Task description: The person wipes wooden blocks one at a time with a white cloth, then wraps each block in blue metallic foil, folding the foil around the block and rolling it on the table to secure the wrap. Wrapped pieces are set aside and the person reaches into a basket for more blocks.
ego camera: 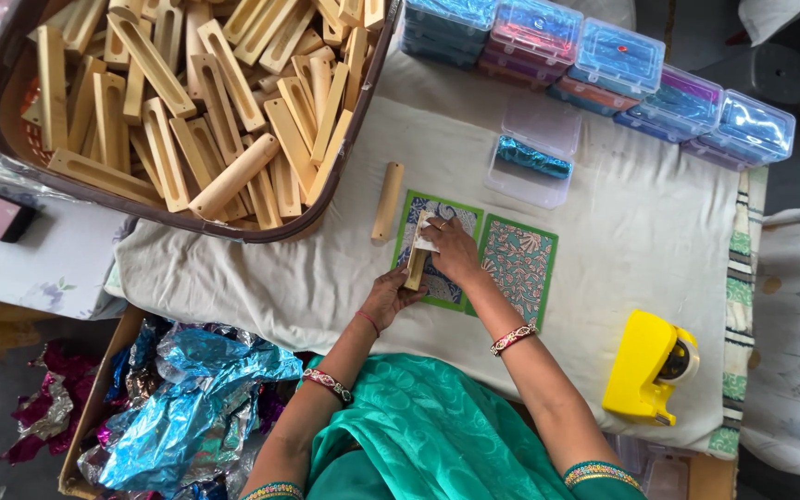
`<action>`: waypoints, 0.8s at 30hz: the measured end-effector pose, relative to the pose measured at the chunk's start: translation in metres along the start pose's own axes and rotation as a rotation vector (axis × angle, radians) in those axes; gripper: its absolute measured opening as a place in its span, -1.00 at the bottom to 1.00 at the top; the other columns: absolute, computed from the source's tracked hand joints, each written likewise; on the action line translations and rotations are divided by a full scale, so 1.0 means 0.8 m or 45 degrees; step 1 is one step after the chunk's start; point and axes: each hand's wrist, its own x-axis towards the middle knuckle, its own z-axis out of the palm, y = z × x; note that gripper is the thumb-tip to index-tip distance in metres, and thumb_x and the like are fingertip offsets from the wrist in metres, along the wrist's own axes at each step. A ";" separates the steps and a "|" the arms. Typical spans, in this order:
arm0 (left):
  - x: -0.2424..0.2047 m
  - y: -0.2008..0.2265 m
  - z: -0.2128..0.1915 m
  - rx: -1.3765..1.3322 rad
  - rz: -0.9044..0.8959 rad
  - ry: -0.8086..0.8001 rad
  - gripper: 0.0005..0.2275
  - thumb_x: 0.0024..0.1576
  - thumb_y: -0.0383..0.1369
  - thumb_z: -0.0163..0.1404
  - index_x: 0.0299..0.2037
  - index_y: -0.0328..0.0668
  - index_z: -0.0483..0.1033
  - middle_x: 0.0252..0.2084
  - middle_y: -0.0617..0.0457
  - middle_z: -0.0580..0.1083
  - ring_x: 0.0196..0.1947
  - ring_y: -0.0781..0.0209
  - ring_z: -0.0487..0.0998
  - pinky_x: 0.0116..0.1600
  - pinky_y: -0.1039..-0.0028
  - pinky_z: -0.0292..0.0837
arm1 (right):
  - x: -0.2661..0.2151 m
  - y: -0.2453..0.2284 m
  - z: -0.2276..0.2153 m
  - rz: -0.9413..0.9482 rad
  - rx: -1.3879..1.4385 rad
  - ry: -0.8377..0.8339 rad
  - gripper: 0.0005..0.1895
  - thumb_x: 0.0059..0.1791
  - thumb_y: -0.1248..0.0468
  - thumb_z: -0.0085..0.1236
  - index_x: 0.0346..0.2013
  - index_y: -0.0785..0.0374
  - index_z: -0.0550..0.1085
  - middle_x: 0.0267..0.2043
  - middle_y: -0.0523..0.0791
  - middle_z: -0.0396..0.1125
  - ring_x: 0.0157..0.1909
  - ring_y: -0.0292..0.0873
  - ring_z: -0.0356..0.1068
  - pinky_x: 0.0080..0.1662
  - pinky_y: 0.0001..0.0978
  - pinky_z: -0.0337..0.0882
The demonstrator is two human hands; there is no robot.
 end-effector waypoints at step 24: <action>-0.018 0.020 0.036 -0.032 -0.052 0.198 -0.62 0.24 -0.31 -0.01 0.22 -0.33 0.43 -0.09 -0.06 0.59 -0.17 0.06 0.66 -0.03 0.30 0.66 | -0.135 -0.014 0.048 0.615 1.128 0.241 -0.66 -0.12 0.42 0.18 -0.05 0.17 0.52 0.06 -0.06 0.49 0.00 0.00 0.54 -0.03 -0.13 0.51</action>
